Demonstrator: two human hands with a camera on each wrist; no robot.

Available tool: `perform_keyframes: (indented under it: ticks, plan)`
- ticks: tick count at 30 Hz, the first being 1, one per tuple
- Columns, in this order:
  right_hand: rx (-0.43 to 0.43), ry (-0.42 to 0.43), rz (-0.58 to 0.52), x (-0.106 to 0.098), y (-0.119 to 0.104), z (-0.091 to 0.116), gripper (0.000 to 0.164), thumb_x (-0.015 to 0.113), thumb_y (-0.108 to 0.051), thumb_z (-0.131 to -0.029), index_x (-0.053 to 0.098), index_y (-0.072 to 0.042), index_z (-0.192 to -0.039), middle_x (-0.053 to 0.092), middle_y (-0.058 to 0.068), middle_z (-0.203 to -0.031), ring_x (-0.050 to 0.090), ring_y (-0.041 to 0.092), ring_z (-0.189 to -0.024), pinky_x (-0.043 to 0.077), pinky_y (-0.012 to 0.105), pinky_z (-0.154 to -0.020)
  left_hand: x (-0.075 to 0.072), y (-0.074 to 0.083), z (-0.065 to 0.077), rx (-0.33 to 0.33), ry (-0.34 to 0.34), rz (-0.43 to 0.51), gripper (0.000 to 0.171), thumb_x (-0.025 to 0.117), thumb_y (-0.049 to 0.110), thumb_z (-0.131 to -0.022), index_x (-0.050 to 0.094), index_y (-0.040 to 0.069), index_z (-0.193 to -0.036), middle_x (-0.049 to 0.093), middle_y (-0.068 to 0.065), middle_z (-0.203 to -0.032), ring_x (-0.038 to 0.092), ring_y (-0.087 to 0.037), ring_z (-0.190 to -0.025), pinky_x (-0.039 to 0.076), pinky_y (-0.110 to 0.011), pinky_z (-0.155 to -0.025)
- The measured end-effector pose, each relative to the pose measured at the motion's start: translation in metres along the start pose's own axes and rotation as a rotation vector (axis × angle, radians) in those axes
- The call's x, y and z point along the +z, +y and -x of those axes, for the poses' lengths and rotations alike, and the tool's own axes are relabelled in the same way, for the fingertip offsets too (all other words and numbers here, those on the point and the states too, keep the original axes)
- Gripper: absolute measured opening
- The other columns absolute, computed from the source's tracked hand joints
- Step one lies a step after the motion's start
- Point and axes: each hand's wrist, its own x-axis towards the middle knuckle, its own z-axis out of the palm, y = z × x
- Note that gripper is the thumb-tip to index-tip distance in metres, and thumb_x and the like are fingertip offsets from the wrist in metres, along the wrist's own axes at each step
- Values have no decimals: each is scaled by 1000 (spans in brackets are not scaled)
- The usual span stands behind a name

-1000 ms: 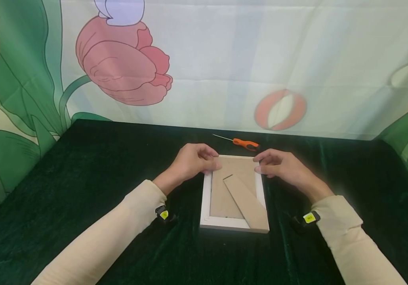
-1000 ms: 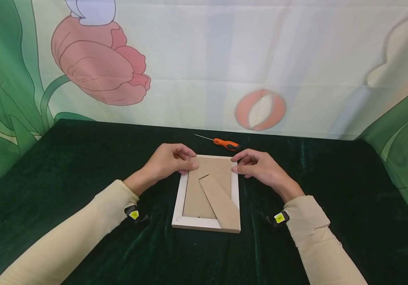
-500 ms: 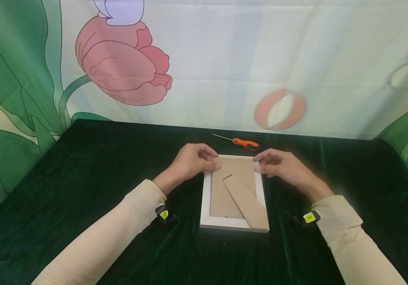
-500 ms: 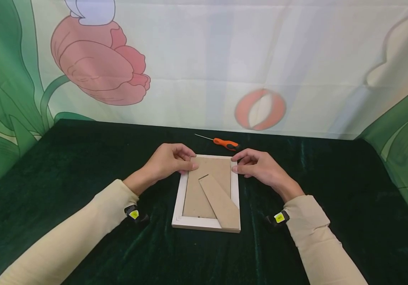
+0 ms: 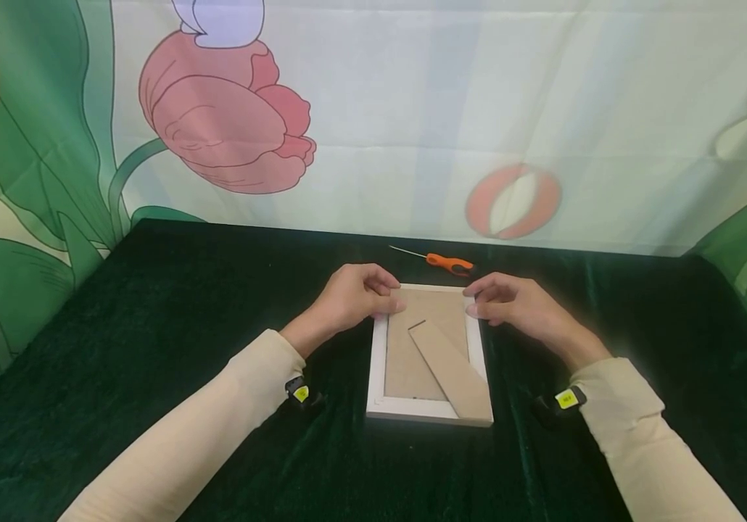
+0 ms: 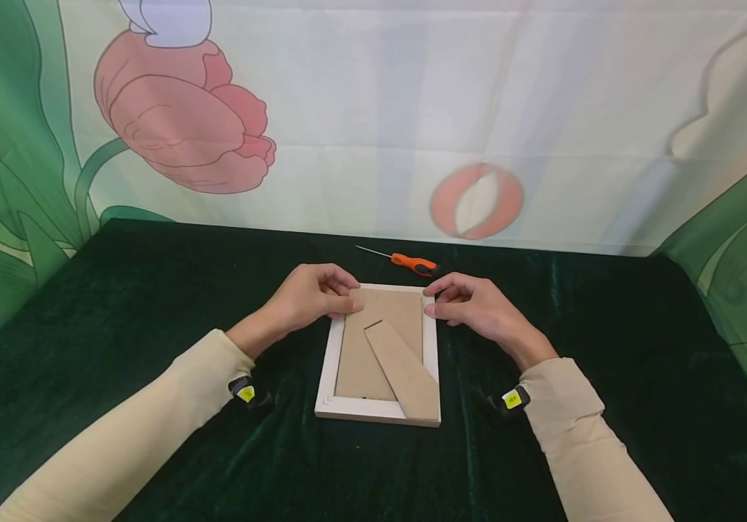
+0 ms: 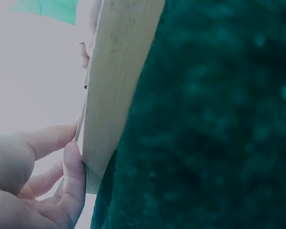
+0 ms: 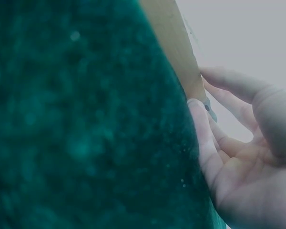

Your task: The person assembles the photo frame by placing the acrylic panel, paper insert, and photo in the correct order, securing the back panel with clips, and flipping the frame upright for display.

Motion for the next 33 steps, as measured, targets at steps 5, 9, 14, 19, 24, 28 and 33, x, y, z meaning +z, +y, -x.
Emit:
perform_keyframes:
  ticks: [5, 9, 14, 19, 24, 28, 33]
  plan:
    - [9, 3, 1, 0, 1, -1, 51, 81, -46, -93, 66, -21, -134, 68, 7, -121, 66, 30, -105, 56, 48, -96, 1, -1, -1, 15, 1, 1, 31, 87, 15, -91, 75, 5, -119, 70, -8, -101, 68, -24, -84, 62, -29, -76]
    - [10, 1, 4, 0, 1, 0, 52, 81, -47, -93, 66, -20, -135, 68, 7, -121, 66, 31, -105, 56, 49, -96, 1, -1, 0, 10, 4, -4, 31, 86, 15, -91, 75, 6, -118, 70, -8, -102, 68, -24, -85, 62, -29, -76]
    - [5, 0, -4, 1, 0, 1, 51, 80, -45, -94, 66, -19, -136, 68, 8, -120, 66, 30, -104, 56, 48, -95, 1, -1, 0, 3, 5, -6, 31, 87, 15, -91, 75, 6, -118, 69, -8, -102, 67, -25, -87, 62, -29, -77]
    - [-3, -2, -17, 1, -1, 2, 51, 81, -45, -94, 66, -19, -136, 68, 8, -120, 66, 30, -105, 56, 47, -95, 1, 1, 1, -12, 6, -16, 31, 87, 16, -91, 75, 6, -118, 69, -8, -102, 67, -24, -87, 62, -29, -76]
    - [-6, -5, -20, 1, -1, 2, 53, 81, -45, -94, 65, -17, -137, 67, 8, -122, 65, 30, -106, 56, 47, -96, 1, 0, 1, -20, 0, -20, 31, 87, 15, -91, 76, 6, -119, 68, -8, -103, 67, -24, -87, 62, -28, -77]
    - [2, 0, -19, 0, -2, 2, 52, 81, -45, -94, 66, -19, -136, 68, 8, -121, 65, 30, -106, 56, 47, -95, 1, 1, 0, -15, 1, -30, 30, 86, 15, -92, 76, 6, -118, 68, -8, -102, 67, -24, -87, 62, -28, -76]
    - [1, -2, -20, 0, -3, 3, 51, 81, -45, -94, 66, -19, -135, 68, 8, -121, 65, 30, -105, 56, 47, -95, 0, 2, 1, -13, -3, -37, 29, 86, 15, -92, 76, 6, -117, 68, -9, -102, 67, -24, -86, 62, -28, -75]
